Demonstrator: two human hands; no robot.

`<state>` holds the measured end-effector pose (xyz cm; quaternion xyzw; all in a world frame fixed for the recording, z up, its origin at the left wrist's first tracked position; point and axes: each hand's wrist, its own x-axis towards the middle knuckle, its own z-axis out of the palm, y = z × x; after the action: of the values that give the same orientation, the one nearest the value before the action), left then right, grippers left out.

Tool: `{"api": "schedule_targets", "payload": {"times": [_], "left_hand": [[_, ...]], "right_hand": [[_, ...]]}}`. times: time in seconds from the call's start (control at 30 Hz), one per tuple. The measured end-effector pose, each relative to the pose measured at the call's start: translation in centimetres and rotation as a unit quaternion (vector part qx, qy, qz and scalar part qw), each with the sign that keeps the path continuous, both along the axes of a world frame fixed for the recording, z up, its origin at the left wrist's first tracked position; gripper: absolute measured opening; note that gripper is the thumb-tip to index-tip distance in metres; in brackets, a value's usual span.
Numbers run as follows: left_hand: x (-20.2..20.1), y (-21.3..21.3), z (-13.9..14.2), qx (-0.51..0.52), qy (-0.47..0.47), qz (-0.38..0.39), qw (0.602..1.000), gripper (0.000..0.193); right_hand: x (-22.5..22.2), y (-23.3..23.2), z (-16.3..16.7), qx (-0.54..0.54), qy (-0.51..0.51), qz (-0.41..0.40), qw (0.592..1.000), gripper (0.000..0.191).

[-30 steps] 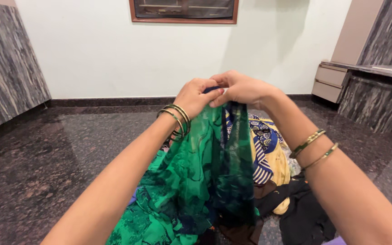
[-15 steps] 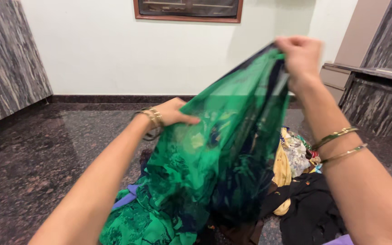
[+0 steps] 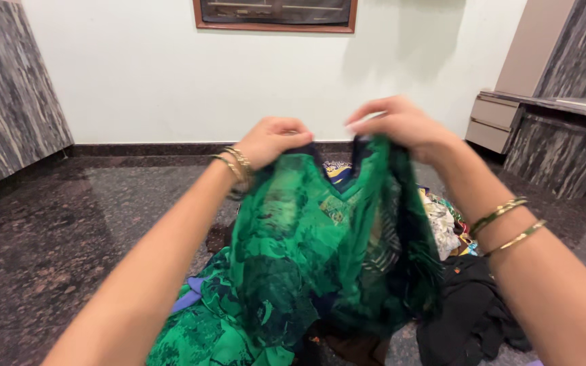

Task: The person folds a patterned green and red fabric on the floor, then folds a smaller green cloth and places it on top. They then pick up a green and blue scarf from a pile and begin to unfold it.

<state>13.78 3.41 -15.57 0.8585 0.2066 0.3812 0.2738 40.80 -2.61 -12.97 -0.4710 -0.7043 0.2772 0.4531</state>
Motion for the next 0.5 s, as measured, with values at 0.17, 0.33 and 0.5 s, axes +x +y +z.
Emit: {"api": "schedule_targets", "payload": {"times": [0.17, 0.33, 0.5], "left_hand": [[4.0, -0.2, -0.2, 0.013, -0.082, -0.053, 0.995, 0.023], [2.6, -0.9, 0.4, -0.025, -0.043, 0.001, 0.999, 0.025], [-1.2, -1.6, -0.2, -0.040, 0.141, 0.061, 0.987, 0.030]], "right_hand": [[-5.1, -1.5, 0.9, -0.004, -0.104, 0.100, 0.990, 0.012], [-3.6, -0.8, 1.4, -0.039, -0.048, 0.079, 0.995, 0.014], [0.1, 0.7, 1.9, 0.068, 0.007, -0.072, 0.995, 0.016]]}}
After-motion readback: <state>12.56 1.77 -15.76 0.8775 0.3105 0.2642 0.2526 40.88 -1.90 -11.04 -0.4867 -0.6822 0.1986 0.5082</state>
